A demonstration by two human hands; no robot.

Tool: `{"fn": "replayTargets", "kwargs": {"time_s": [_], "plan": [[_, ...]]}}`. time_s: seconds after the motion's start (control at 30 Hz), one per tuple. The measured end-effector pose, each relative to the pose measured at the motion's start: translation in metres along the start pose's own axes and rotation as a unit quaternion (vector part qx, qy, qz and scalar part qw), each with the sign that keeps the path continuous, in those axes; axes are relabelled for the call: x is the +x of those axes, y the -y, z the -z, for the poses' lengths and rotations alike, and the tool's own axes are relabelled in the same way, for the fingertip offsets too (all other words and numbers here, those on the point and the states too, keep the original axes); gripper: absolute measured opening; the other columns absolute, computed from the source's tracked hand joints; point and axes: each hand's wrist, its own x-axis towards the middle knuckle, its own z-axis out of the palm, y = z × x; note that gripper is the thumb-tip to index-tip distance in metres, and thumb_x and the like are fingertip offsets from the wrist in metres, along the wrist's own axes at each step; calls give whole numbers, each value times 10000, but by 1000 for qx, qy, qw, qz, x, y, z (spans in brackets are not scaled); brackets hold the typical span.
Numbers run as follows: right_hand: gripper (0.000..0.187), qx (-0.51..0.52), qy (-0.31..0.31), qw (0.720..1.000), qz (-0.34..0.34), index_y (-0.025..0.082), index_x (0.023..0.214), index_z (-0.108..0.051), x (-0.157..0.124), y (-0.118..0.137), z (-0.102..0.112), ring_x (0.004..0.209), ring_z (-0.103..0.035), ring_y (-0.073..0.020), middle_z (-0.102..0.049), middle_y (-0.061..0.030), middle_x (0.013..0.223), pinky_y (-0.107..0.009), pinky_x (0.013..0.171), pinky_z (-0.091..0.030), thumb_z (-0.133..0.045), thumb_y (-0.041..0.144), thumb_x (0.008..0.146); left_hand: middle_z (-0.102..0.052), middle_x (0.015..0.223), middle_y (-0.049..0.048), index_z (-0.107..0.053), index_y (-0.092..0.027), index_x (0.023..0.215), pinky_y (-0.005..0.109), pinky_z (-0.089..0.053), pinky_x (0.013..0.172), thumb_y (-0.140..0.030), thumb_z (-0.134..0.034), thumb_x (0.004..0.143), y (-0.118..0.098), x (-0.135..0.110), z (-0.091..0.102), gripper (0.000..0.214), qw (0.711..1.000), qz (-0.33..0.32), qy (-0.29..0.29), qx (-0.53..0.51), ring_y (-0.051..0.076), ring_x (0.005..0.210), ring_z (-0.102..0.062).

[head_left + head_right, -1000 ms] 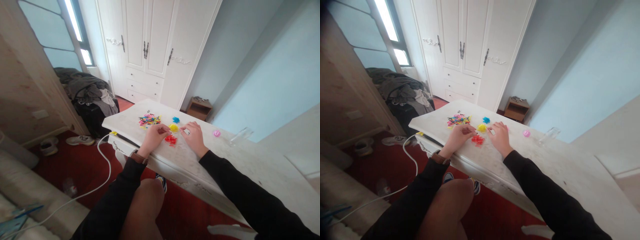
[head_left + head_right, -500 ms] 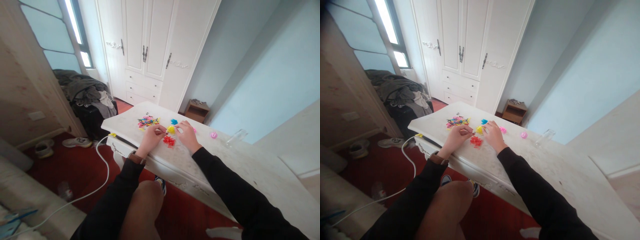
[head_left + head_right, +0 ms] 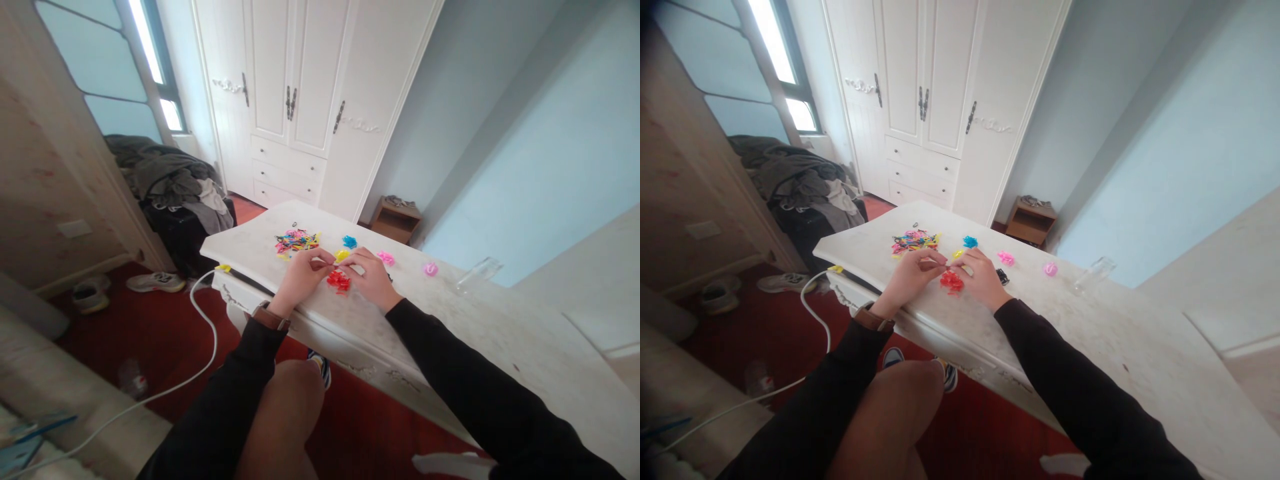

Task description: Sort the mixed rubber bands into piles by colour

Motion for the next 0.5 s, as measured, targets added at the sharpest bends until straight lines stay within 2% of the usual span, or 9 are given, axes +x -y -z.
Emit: {"fn": "replayTargets", "kwargs": {"time_s": [0.13, 0.27, 0.5], "plan": [[152, 3, -36, 999, -10, 224, 812, -682, -1, -1, 0, 833, -623, -213, -658, -29, 813, -380, 784, -499, -647, 229, 960, -751, 915, 57, -702, -157, 829, 309, -613, 789, -374, -824, 754, -2, 0, -1, 260, 1000, 10, -8, 0, 184, 818, -737], [161, 5, -26, 1000, -12, 229, 811, -672, -1, -1, 0, 837, -620, -214, -653, -29, 821, -380, 787, -496, -637, 244, 967, -762, 920, 63, -723, -159, 834, 306, -602, 780, -396, -820, 754, -2, 0, -1, 268, 1000, 10, -20, 2, 184, 806, -735], [145, 9, -21, 1000, -14, 219, 809, -666, -1, 3, -2, 821, -613, -206, -642, -25, 808, -365, 778, -491, -645, 215, 953, -762, 807, 55, -733, -164, 767, 306, -588, 759, -316, -775, 751, -2, 1, -1, 159, 999, 34, -13, 14, 198, 779, -742]]}}
